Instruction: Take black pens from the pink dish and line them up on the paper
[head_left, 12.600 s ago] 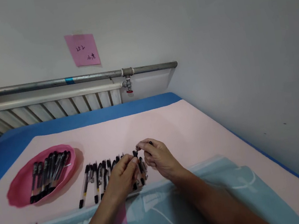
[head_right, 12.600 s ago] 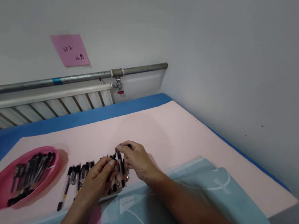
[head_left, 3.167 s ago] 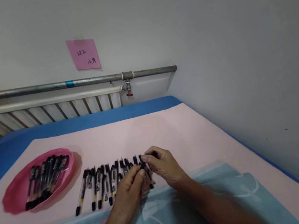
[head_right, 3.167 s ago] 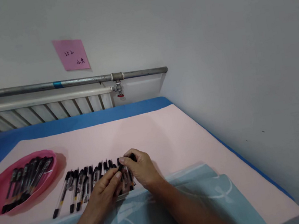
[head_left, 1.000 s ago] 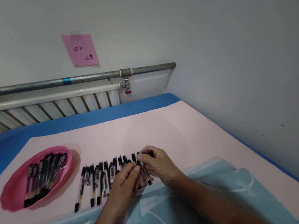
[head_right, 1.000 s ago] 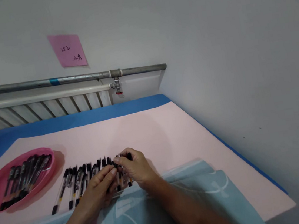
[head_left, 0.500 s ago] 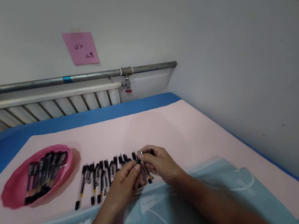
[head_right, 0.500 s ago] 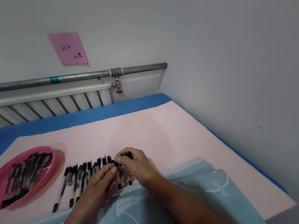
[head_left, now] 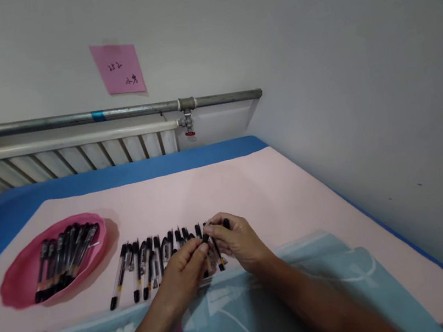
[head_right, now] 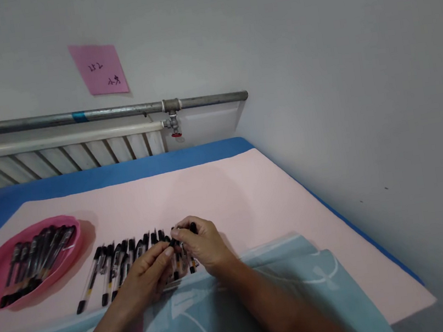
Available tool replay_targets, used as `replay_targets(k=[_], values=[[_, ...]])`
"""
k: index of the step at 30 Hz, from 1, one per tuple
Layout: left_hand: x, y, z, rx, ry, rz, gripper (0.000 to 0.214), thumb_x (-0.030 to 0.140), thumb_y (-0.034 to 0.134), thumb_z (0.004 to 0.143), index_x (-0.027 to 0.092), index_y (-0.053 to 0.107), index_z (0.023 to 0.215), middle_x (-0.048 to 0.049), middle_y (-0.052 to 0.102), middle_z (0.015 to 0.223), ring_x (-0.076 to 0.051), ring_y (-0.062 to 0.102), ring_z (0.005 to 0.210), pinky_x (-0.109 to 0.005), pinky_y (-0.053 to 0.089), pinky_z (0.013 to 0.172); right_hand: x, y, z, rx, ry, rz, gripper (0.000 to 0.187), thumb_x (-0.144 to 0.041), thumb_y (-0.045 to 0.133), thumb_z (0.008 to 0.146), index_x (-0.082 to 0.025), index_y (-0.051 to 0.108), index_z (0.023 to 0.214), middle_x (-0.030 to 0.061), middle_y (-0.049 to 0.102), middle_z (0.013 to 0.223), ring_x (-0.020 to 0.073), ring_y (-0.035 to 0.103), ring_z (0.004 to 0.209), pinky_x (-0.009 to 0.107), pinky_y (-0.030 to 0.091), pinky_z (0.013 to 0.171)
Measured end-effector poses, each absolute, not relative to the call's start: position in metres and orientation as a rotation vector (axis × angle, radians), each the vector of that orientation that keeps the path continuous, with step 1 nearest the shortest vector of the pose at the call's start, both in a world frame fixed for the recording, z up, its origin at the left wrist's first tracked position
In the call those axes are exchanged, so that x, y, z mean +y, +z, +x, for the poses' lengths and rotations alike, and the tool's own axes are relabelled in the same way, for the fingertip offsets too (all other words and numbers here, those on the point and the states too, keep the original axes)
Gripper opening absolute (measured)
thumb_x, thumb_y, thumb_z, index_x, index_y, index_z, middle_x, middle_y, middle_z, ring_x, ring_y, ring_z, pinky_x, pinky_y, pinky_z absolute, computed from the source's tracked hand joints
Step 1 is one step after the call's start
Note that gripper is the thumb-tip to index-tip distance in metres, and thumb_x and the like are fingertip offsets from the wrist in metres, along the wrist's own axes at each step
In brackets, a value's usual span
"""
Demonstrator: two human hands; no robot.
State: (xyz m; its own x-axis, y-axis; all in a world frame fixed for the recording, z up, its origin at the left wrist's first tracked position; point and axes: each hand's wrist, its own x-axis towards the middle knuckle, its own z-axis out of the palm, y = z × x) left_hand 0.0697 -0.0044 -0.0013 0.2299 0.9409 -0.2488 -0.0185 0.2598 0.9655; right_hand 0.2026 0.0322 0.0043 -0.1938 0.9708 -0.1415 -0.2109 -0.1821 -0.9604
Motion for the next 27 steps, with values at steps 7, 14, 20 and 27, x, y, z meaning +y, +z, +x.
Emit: replay_targets(k=[7,14,20,27], values=[[-0.003,0.011,0.059,0.950,0.680,0.668,0.027,0.045,0.057,0.075,0.019,0.051,0.082,0.0095,0.033,0.048,-0.001,0.015,0.033,-0.014,0.008,0.030,0.032,0.011,0.209,-0.992,1.760,-0.920,0.015,-0.025,0.067,0.065,-0.015,0.061,0.073,-0.0089,0.038,0.043,0.0027,0.028,0.037,0.018,0.018,0.038],[-0.004,0.011,0.052,0.853,0.614,0.618,0.030,0.044,0.055,0.077,0.016,0.055,0.088,0.0094,0.029,0.049,-0.001,0.013,0.035,-0.013,0.006,0.029,0.042,0.015,0.219,-0.817,1.718,-0.831,0.011,-0.019,0.064,0.066,-0.015,0.060,0.075,-0.0002,0.058,0.072,0.0002,0.031,0.039,0.016,0.016,0.034],[-0.003,0.008,0.057,0.874,0.607,0.666,0.030,0.045,0.054,0.078,0.017,0.056,0.088,0.0091,0.031,0.049,-0.001,0.014,0.035,-0.014,0.006,0.030,0.045,0.013,0.217,-0.718,1.510,-0.884,0.013,-0.020,0.065,0.064,-0.015,0.057,0.073,-0.0023,0.056,0.067,0.0003,0.031,0.037,0.015,0.016,0.032],[-0.003,0.011,0.057,0.955,0.567,0.776,0.031,0.046,0.053,0.078,0.016,0.058,0.086,0.0090,0.034,0.047,-0.001,0.018,0.032,-0.014,0.008,0.030,0.064,0.013,0.246,-0.598,1.184,-0.881,0.016,-0.021,0.067,0.062,-0.016,0.054,0.069,-0.0031,0.053,0.066,0.0017,0.036,0.041,0.014,0.020,0.032]])
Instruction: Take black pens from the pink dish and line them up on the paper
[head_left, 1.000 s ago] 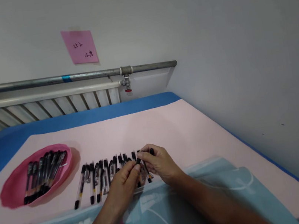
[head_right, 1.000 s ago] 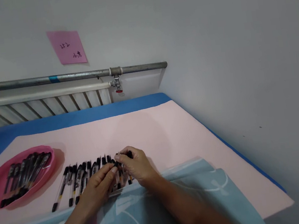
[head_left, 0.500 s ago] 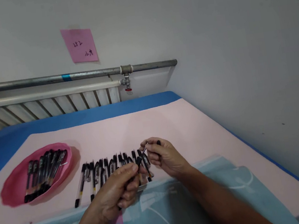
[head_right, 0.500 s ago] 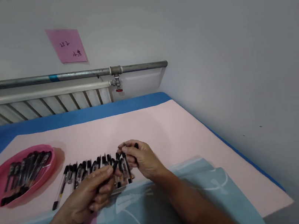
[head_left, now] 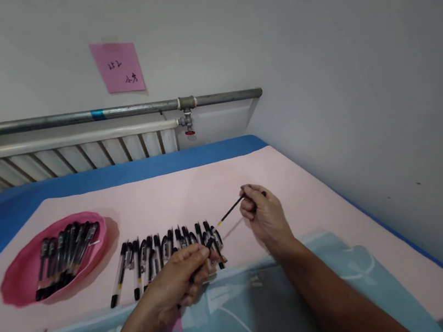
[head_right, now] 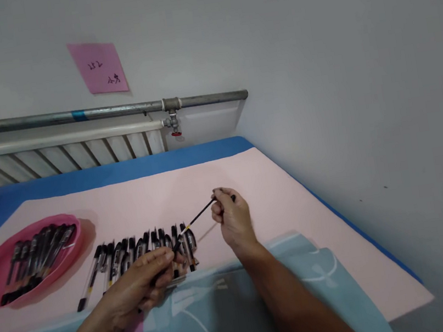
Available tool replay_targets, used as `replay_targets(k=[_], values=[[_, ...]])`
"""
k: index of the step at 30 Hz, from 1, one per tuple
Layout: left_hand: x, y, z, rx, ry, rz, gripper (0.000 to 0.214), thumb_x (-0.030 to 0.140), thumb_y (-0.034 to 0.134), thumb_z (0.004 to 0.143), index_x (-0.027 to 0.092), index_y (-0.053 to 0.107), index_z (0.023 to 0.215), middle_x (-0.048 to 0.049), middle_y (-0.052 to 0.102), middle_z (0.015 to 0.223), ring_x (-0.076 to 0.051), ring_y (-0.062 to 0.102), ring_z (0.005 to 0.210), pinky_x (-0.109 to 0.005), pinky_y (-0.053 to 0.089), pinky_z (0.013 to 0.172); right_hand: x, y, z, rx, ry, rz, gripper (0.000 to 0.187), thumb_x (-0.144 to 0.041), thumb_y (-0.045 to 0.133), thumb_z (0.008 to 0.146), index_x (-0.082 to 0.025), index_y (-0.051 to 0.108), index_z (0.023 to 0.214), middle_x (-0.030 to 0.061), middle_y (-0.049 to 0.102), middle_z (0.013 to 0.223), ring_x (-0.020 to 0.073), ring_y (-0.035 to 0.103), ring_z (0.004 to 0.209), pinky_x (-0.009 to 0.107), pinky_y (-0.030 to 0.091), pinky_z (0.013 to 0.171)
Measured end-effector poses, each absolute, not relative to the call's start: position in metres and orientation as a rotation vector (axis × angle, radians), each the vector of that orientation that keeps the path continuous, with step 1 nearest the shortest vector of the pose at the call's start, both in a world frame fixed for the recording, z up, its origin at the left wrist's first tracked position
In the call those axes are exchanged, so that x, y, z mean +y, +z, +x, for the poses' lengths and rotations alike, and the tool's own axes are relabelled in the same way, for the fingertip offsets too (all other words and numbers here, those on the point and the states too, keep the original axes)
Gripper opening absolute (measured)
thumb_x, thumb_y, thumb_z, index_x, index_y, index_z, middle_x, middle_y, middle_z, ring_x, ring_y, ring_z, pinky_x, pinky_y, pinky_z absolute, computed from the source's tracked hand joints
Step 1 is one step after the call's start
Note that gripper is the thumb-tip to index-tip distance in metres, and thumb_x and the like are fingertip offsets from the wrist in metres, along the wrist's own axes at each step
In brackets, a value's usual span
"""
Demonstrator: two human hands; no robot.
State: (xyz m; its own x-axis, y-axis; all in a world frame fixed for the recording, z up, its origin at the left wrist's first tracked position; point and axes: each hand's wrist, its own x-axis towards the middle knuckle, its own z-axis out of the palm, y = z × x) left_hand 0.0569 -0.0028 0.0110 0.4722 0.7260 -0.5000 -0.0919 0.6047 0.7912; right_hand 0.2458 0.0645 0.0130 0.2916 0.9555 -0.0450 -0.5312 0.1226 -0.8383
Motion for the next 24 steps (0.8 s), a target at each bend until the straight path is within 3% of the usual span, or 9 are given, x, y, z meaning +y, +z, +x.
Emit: replay_targets(k=[5,11,15,21,24], values=[[-0.001,0.007,0.053,1.006,0.702,0.760,0.028,0.044,0.054,0.077,0.018,0.057,0.087,0.0089,0.036,0.050,0.000,0.018,0.032,-0.013,0.010,0.029,0.070,0.014,0.258,-0.594,1.279,-0.874,0.020,-0.020,0.070,0.059,-0.015,0.052,0.066,-0.0036,0.052,0.062,0.0012,0.036,0.040,0.013,0.019,0.032],[0.000,0.001,0.060,0.984,0.870,0.811,0.024,0.039,0.056,0.077,0.015,0.056,0.076,0.0030,0.050,0.058,-0.003,0.034,0.038,-0.014,0.022,0.031,0.042,0.007,0.213,-0.835,1.627,-1.055,0.016,-0.027,0.065,0.066,-0.016,0.053,0.071,-0.0056,0.050,0.047,0.0037,0.037,0.035,0.015,0.021,0.031],[-0.001,0.000,0.063,0.945,0.831,0.823,0.024,0.037,0.057,0.076,0.014,0.056,0.074,0.0002,0.055,0.065,-0.004,0.039,0.042,-0.014,0.024,0.032,0.033,0.002,0.197,-0.926,1.642,-1.112,0.016,-0.030,0.062,0.068,-0.016,0.055,0.072,-0.0062,0.048,0.043,0.0043,0.038,0.034,0.015,0.023,0.032],[-0.003,0.001,0.063,0.947,0.824,0.809,0.023,0.034,0.059,0.075,0.014,0.051,0.065,0.0037,0.050,0.054,-0.003,0.036,0.039,-0.014,0.024,0.036,0.043,0.007,0.210,-0.797,1.590,-1.054,0.019,-0.028,0.067,0.063,-0.016,0.053,0.068,-0.0054,0.051,0.050,0.0031,0.039,0.038,0.014,0.021,0.032],[-0.003,0.003,0.063,0.969,0.852,0.772,0.023,0.033,0.060,0.074,0.015,0.050,0.066,0.0035,0.052,0.055,-0.005,0.043,0.044,-0.015,0.029,0.041,0.047,0.012,0.219,-0.782,1.630,-1.056,0.020,-0.026,0.068,0.061,-0.016,0.052,0.067,-0.0046,0.053,0.052,0.0023,0.038,0.037,0.014,0.018,0.032]])
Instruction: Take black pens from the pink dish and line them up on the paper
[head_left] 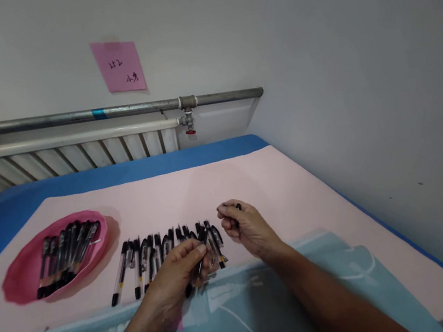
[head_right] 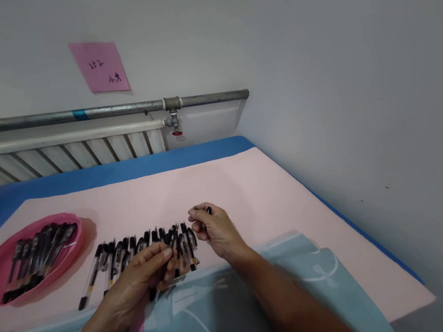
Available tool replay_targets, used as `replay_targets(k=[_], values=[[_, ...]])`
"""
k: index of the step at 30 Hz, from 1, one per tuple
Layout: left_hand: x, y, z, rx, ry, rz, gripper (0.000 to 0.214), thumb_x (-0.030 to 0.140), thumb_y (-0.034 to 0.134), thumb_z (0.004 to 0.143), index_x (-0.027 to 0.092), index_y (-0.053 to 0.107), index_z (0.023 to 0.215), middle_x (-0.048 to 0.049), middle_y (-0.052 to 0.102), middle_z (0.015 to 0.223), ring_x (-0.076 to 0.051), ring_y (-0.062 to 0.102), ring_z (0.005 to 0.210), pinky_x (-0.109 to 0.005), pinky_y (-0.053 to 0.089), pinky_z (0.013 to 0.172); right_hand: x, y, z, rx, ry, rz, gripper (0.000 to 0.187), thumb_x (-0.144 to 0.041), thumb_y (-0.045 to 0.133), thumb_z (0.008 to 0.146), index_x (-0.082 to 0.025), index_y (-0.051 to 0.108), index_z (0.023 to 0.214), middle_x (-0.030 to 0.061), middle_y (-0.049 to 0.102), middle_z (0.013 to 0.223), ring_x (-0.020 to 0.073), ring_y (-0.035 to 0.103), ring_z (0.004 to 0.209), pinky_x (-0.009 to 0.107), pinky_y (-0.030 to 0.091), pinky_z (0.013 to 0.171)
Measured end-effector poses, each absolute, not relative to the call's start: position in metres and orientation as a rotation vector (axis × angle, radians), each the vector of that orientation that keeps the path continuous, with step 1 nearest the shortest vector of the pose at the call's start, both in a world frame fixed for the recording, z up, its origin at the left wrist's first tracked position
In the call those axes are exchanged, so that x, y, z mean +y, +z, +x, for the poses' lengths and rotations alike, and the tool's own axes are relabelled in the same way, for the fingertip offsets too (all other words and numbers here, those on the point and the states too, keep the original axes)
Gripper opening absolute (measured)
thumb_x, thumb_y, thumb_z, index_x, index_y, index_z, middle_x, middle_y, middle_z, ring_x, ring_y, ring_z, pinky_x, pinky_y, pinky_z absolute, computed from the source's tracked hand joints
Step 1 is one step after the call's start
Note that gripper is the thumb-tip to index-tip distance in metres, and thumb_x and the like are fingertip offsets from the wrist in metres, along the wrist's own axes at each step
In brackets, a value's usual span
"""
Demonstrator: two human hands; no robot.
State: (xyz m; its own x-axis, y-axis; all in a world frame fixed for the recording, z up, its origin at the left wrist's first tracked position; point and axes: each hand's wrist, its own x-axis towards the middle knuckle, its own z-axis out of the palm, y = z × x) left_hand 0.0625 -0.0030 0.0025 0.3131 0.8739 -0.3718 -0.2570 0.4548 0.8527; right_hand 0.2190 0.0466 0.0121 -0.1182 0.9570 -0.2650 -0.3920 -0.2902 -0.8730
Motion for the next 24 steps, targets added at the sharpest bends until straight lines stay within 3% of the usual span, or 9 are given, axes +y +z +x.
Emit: replay_targets(k=[4,15,21,24], values=[[-0.002,0.004,0.062,0.936,0.881,0.776,0.021,0.034,0.061,0.074,0.015,0.052,0.070,0.0022,0.055,0.059,-0.007,0.049,0.050,-0.017,0.034,0.045,0.041,0.013,0.217,-0.988,1.833,-1.095,0.018,-0.027,0.066,0.064,-0.015,0.054,0.067,-0.0073,0.047,0.041,0.0022,0.033,0.031,0.015,0.017,0.032],[-0.004,0.002,0.065,0.864,0.776,0.809,0.024,0.036,0.057,0.076,0.013,0.057,0.079,-0.0014,0.056,0.064,-0.011,0.054,0.051,-0.024,0.043,0.048,0.033,0.005,0.205,-1.053,1.922,-1.078,0.025,-0.032,0.069,0.063,-0.017,0.050,0.069,-0.0105,0.040,0.038,0.0023,0.029,0.032,0.015,0.018,0.032],[-0.006,0.009,0.061,0.998,0.790,1.009,0.025,0.038,0.056,0.078,0.014,0.061,0.083,-0.0055,0.063,0.078,-0.015,0.058,0.073,-0.029,0.045,0.069,0.043,0.014,0.223,-1.001,1.809,-1.049,0.025,-0.033,0.068,0.064,-0.017,0.048,0.067,-0.0105,0.038,0.040,0.0017,0.027,0.032,0.015,0.017,0.033],[-0.002,0.013,0.053,1.145,0.902,1.018,0.029,0.042,0.060,0.073,0.017,0.061,0.087,-0.0048,0.064,0.080,-0.016,0.059,0.075,-0.030,0.046,0.070,0.059,0.011,0.248,-0.996,1.639,-1.187,0.024,-0.031,0.068,0.064,-0.017,0.049,0.066,-0.0095,0.039,0.040,0.0018,0.027,0.031,0.015,0.015,0.032]])
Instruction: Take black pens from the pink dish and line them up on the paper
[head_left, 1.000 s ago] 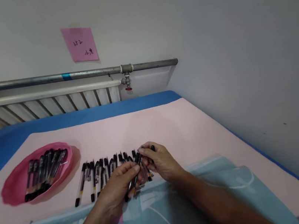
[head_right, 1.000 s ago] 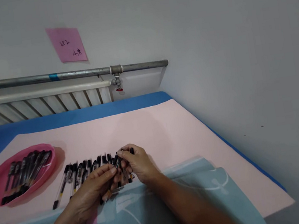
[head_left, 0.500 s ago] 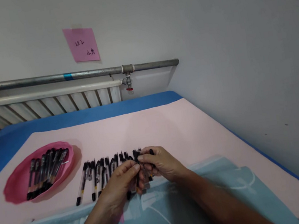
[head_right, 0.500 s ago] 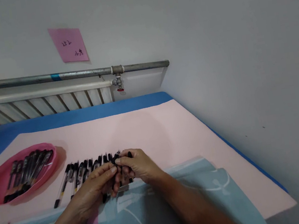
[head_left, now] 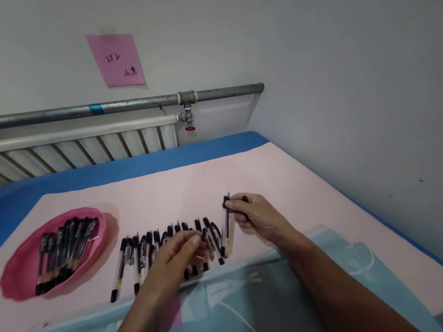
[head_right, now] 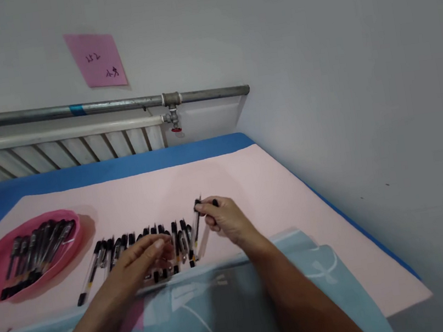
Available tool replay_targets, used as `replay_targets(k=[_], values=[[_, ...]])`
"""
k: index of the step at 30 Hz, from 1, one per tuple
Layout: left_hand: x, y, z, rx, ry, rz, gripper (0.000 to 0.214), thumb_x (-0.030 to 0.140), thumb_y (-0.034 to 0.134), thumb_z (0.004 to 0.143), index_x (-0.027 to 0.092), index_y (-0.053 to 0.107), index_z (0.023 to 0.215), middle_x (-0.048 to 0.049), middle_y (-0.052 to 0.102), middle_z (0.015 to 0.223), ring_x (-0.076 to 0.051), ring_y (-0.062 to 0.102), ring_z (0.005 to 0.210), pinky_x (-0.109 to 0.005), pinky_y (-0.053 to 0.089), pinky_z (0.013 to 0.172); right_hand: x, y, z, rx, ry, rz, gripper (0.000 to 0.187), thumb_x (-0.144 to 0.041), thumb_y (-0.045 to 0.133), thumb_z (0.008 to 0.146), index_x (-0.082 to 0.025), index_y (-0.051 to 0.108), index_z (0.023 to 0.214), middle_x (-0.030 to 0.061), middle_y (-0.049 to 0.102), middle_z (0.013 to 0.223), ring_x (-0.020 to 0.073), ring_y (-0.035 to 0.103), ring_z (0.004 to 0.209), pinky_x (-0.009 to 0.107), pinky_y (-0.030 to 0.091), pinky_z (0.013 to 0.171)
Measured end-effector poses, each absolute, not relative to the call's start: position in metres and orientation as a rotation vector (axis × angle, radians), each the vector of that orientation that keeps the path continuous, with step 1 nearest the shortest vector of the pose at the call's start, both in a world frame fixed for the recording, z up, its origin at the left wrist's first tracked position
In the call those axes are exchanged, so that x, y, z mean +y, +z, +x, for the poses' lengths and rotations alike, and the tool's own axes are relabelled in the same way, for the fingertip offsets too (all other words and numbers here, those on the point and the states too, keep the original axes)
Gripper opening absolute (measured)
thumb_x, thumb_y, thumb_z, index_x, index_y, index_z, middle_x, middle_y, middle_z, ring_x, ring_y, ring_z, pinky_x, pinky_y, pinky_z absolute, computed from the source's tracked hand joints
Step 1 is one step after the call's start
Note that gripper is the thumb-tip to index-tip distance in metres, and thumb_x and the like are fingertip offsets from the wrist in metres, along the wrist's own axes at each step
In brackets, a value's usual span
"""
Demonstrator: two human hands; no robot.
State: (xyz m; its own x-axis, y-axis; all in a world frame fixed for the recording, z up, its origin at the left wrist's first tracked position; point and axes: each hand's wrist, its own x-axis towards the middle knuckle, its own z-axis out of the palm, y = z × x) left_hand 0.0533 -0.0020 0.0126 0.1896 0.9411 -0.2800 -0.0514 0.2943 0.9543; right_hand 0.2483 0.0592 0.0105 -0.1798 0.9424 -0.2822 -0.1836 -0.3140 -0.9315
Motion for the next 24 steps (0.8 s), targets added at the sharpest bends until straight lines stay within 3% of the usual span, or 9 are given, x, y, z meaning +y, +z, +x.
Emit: replay_targets(k=[5,13,24], values=[[0.003,0.013,0.046,1.172,0.957,0.965,0.033,0.046,0.063,0.068,0.017,0.060,0.083,-0.0028,0.062,0.072,-0.016,0.058,0.065,-0.029,0.046,0.060,0.081,-0.014,0.271,-1.124,1.614,-1.404,0.023,-0.029,0.067,0.063,-0.017,0.048,0.060,-0.0075,0.041,0.040,0.0023,0.027,0.031,0.015,0.014,0.030],[0.003,0.007,0.045,1.171,0.889,1.050,0.029,0.042,0.059,0.073,0.017,0.059,0.087,-0.0029,0.062,0.072,-0.014,0.057,0.062,-0.025,0.044,0.055,0.087,-0.029,0.249,-1.279,1.546,-1.503,0.020,-0.029,0.062,0.065,-0.017,0.048,0.058,-0.0070,0.040,0.035,0.0039,0.029,0.029,0.015,0.014,0.028],[0.003,0.008,0.045,1.185,0.864,1.060,0.028,0.041,0.057,0.074,0.017,0.060,0.086,-0.0025,0.060,0.072,-0.014,0.056,0.062,-0.025,0.044,0.055,0.091,-0.023,0.232,-1.603,1.228,-1.635,0.022,-0.026,0.059,0.068,-0.018,0.049,0.051,-0.0055,0.042,0.031,0.0069,0.040,0.031,0.019,0.027,0.037]])
